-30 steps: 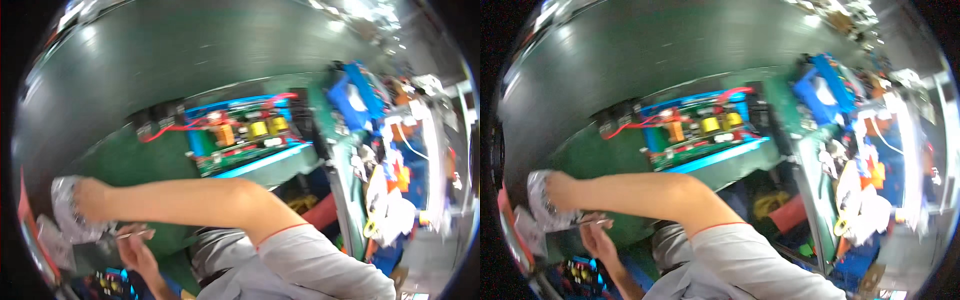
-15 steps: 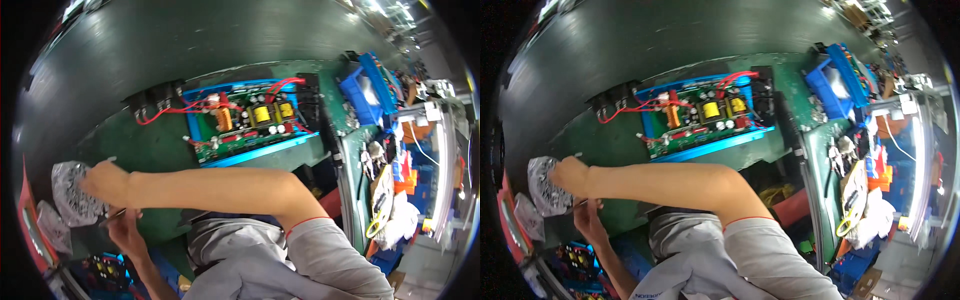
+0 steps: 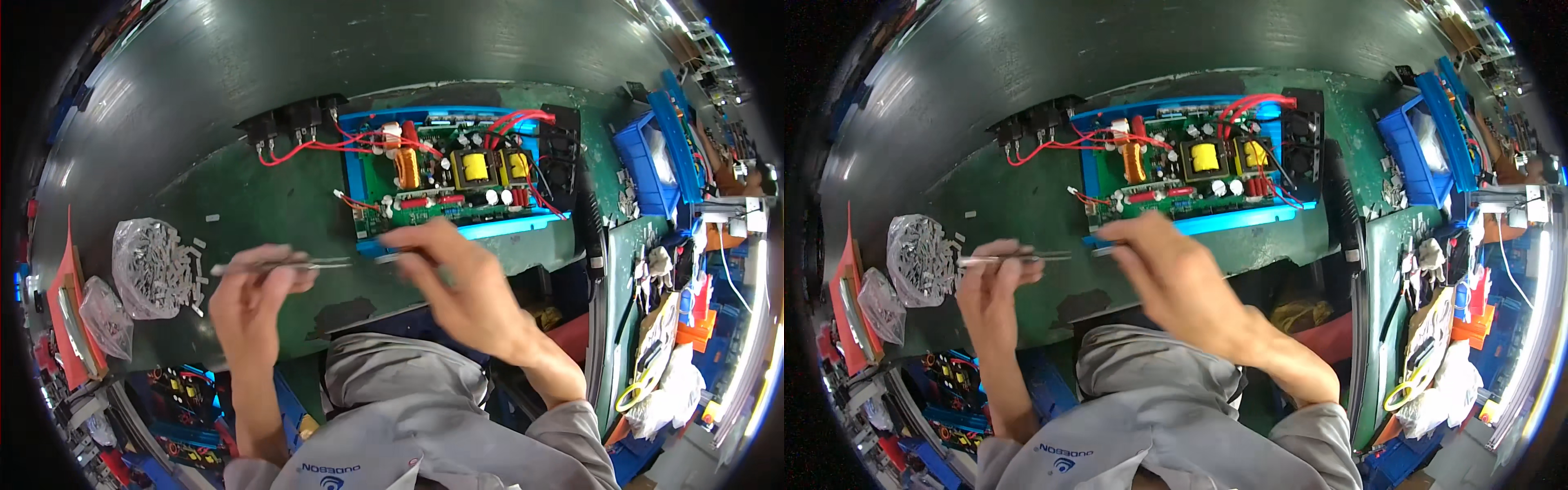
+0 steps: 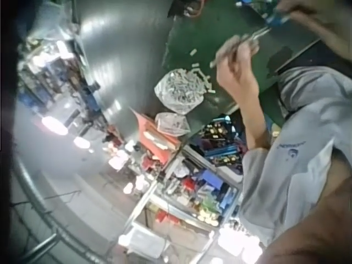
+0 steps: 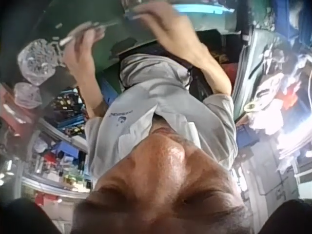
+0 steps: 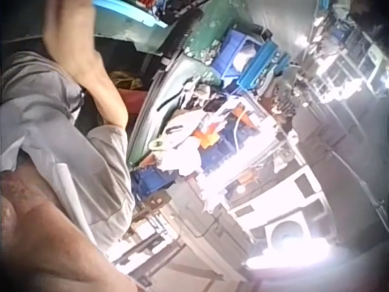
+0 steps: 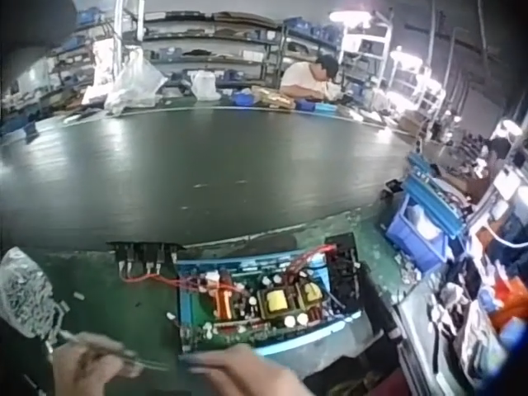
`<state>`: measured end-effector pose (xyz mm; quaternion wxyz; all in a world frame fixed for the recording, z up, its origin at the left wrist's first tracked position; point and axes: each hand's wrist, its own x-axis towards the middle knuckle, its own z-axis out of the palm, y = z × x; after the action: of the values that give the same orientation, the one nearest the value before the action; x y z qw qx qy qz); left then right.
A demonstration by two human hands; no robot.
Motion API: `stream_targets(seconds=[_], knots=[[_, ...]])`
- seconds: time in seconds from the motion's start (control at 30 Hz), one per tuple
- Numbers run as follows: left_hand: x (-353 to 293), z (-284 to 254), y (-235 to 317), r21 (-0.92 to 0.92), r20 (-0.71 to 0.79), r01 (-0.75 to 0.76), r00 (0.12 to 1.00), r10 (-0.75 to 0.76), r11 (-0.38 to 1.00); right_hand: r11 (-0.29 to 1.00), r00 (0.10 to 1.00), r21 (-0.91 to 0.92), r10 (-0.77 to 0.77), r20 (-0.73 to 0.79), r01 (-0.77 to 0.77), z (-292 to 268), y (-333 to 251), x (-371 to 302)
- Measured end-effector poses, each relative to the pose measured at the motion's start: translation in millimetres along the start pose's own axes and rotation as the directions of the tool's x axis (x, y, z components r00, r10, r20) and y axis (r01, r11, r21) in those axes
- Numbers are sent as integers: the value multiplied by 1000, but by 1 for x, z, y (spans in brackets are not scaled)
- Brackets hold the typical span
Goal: Assemble electronic power inverter units by inserting components and securing them with screws using an electric screwdriver.
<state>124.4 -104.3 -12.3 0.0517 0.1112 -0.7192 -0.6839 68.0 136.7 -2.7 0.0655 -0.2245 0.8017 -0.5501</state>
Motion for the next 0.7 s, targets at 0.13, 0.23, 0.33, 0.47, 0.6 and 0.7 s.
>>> stream_targets(seconds=[0.13, 0.23, 0.33, 0.47, 0.6, 0.7], knots=[[15, 55, 12, -122, 162, 38, 987, -18, 992, 986, 986, -54, 152, -63, -156, -38, 9, -29], [15, 82, 20, -128, 248, 34, 969, -1, 991, 988, 983, -28, 149, -109, -153, -50, 10, -40], [13, 97, 24, -111, 280, 18, 960, 14, 994, 990, 980, -12, 138, -140, -142, -57, 15, -47], [8, 107, 26, -8, 308, -1, 951, 3, 1000, 998, 979, -4, 62, -194, -64, -61, 23, -55], [12, 112, 20, 193, 198, -247, 958, 208, 950, 895, 802, -439, -207, -561, -77, -97, 52, -69], [25, 119, 9, 249, 239, -413, 903, 358, 876, 545, 635, -703, -353, -687, -457, -146, 93, -91]])
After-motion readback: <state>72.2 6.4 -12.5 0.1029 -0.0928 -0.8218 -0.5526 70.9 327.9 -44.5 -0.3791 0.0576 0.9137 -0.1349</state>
